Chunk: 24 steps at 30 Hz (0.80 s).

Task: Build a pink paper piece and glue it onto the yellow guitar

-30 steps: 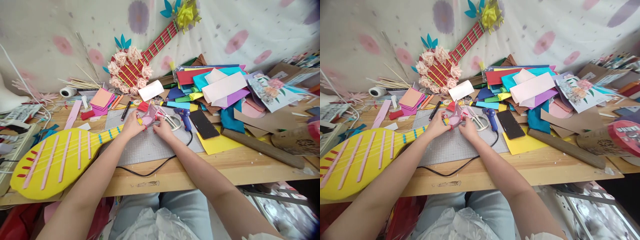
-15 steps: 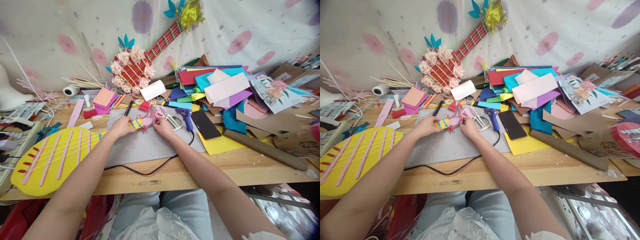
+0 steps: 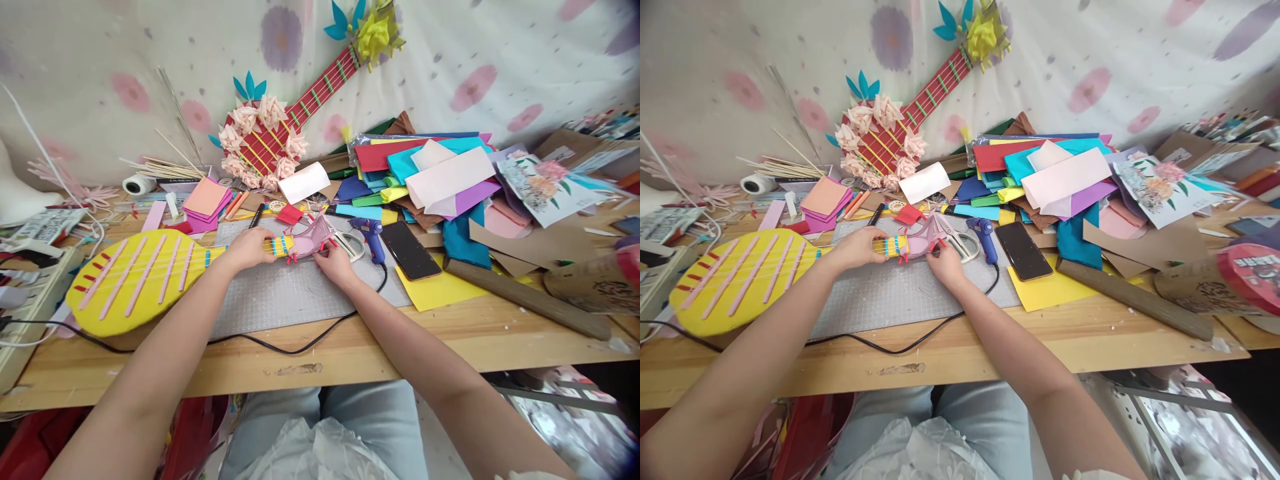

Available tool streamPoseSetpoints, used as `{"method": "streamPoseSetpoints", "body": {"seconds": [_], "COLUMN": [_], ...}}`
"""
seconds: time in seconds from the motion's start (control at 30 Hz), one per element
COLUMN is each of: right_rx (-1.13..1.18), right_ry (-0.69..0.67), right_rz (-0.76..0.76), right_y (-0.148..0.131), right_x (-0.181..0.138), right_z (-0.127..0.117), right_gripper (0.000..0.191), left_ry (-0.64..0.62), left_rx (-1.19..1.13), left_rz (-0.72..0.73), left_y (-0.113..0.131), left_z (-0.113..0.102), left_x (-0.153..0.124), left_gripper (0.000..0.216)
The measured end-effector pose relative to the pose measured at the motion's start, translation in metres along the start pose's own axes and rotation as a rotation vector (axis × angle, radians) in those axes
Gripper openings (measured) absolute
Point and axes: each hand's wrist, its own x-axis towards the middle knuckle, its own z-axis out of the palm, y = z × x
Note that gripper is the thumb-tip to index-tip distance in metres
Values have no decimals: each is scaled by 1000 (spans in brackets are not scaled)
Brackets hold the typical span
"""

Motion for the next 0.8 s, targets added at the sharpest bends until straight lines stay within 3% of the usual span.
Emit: {"method": "streamPoseSetpoints", "body": {"seconds": [0.27,0.53,0.8], "right_rx": [-3,-102,-95], "right_ry": [-16,83,62], "right_rz": [-61,-109,-150], "right_y": [5,6,0], "right_x": [1,0,1], "right_z": [-3,7,8], "right_gripper": [9,8,8], "left_ry": [-18,-43,-52], "left_rx": [-58,-21,-1], "left_rz": [95,51,49], "left_y": [-15,-6,-7], "left_z": [17,6,9], "left_x": [6,4,2], "left_gripper": [54,52,52]}}
